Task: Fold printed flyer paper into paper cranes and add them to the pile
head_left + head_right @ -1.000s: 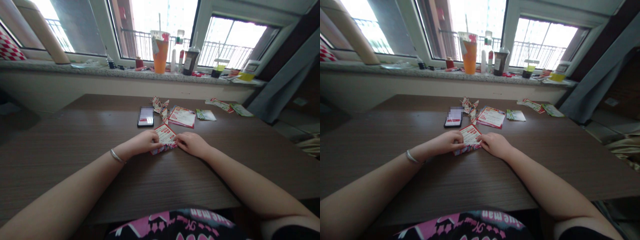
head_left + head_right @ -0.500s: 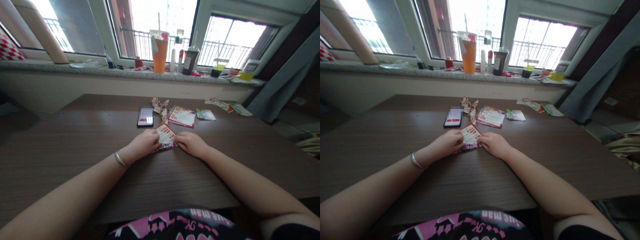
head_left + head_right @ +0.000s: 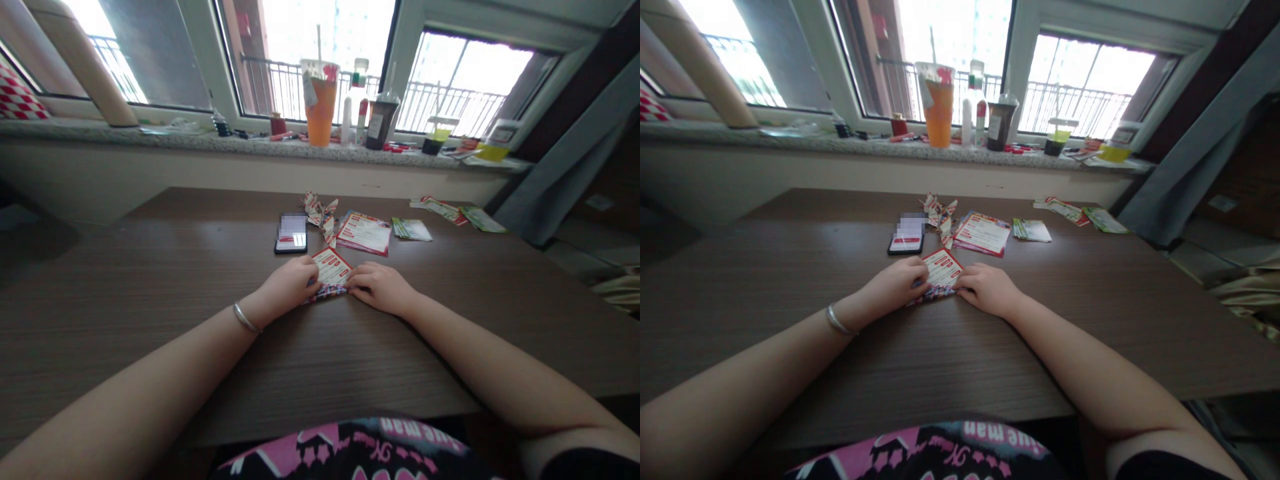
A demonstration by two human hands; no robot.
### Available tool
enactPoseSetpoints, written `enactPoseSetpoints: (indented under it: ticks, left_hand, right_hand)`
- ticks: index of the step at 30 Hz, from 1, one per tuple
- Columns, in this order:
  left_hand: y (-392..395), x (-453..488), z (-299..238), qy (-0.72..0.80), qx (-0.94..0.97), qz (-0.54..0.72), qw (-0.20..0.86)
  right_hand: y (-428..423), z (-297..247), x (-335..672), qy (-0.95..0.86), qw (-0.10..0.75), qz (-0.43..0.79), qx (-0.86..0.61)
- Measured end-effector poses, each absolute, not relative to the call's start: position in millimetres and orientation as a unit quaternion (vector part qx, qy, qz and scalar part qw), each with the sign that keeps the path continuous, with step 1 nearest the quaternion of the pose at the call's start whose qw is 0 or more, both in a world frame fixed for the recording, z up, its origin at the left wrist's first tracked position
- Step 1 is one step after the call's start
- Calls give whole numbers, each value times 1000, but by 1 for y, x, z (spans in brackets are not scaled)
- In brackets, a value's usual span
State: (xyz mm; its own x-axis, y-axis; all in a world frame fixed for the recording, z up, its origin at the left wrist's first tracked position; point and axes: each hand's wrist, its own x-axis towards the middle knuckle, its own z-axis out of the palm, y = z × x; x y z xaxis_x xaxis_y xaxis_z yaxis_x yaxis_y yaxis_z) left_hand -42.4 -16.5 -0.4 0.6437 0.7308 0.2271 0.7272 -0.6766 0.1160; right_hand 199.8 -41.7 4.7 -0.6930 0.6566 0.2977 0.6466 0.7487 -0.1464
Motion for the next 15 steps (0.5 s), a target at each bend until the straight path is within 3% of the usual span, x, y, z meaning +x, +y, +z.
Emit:
enactPoseSetpoints:
  ticks: [15]
  left_hand:
    - [-19,-41,0,396,897,190,46]
  right_hand:
    - [-40,5,200,-920,148,-30,-362]
